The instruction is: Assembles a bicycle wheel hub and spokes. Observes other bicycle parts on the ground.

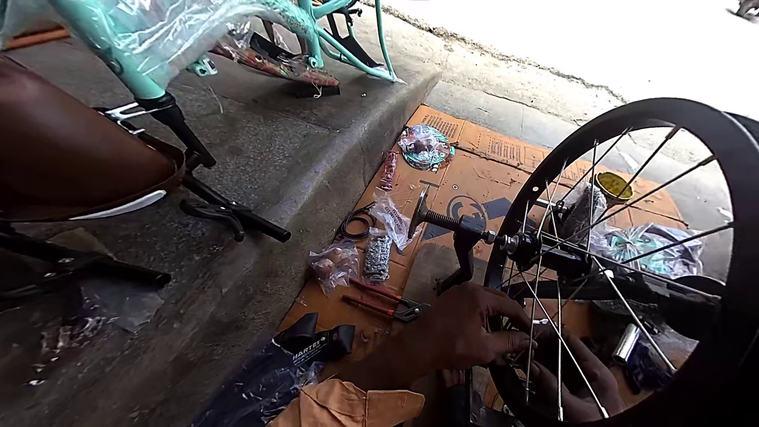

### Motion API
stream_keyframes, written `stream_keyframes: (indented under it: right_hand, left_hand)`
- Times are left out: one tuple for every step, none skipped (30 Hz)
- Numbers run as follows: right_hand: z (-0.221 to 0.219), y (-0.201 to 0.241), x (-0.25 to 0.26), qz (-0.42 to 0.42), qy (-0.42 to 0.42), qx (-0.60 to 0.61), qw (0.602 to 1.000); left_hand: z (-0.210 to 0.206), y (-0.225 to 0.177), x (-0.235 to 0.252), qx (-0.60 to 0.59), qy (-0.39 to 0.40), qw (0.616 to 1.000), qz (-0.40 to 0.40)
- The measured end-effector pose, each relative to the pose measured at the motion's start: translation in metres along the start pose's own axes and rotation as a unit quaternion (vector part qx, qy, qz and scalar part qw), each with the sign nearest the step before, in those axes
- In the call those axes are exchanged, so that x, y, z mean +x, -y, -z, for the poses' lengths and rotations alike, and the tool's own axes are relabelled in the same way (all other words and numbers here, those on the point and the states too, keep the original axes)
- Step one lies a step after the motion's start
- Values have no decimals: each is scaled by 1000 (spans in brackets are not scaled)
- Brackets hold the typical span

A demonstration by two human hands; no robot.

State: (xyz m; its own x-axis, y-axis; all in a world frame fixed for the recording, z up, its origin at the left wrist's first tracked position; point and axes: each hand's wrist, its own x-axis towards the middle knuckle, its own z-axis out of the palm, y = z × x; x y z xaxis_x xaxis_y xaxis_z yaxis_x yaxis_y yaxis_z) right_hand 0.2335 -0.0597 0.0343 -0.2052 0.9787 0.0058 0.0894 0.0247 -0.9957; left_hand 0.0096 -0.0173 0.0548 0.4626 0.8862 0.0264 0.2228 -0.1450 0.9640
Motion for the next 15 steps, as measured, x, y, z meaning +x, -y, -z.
stream_keyframes:
  right_hand:
    - [0, 1, 0, -3, 2, 9, 1000]
    - [0, 3, 0, -10, 2, 18, 1000]
    - [0, 3, 0, -17, 3, 23, 1000]
    - [2, 3, 1, -22, 8, 27, 999]
    - [3, 4, 1, -24, 13, 31, 999]
    - [4, 4, 1, -24, 16, 29, 999]
    - [5, 4, 1, -22, 18, 31, 999]
    - [5, 4, 1, -17, 20, 33, 999]
    - [6, 4, 1, -11, 23, 34, 999]
    - [8, 2, 1, -6, 30, 34, 999]
    - [10, 2, 1, -4, 37, 33, 999]
    - [11, 1, 2, -5, 39, 33, 999]
    - [12, 2, 2, -5, 41, 32, 999]
    - [13, 1, 3, -3, 44, 29, 999]
    - [14, 0, 4, 0, 48, 32, 998]
  left_hand:
    - [0, -2, 0, 8, 1, 1000, 4]
    - [1, -4, -1, 18, 4, 1000, 10]
    - [1, -5, -1, 26, 6, 1000, 13]
    - [0, -6, -1, 33, 8, 999, 19]
    - [0, -7, -1, 38, 7, 999, 26]
    - [-1, -7, -1, 40, 5, 999, 36]
    - [-1, -8, 0, 45, 7, 998, 52]
    - [0, -8, 1, 49, 12, 996, 69]
    - [0, -9, 2, 48, 19, 995, 86]
    - [1, -10, 3, 44, 27, 994, 97]
    - [2, -11, 5, 41, 40, 993, 107]
    - [2, -12, 6, 38, 52, 991, 114]
    - [3, -12, 8, 36, 60, 991, 116]
    - [2, -12, 9, 32, 63, 991, 114]
    - [1, -11, 9, 30, 61, 992, 109]
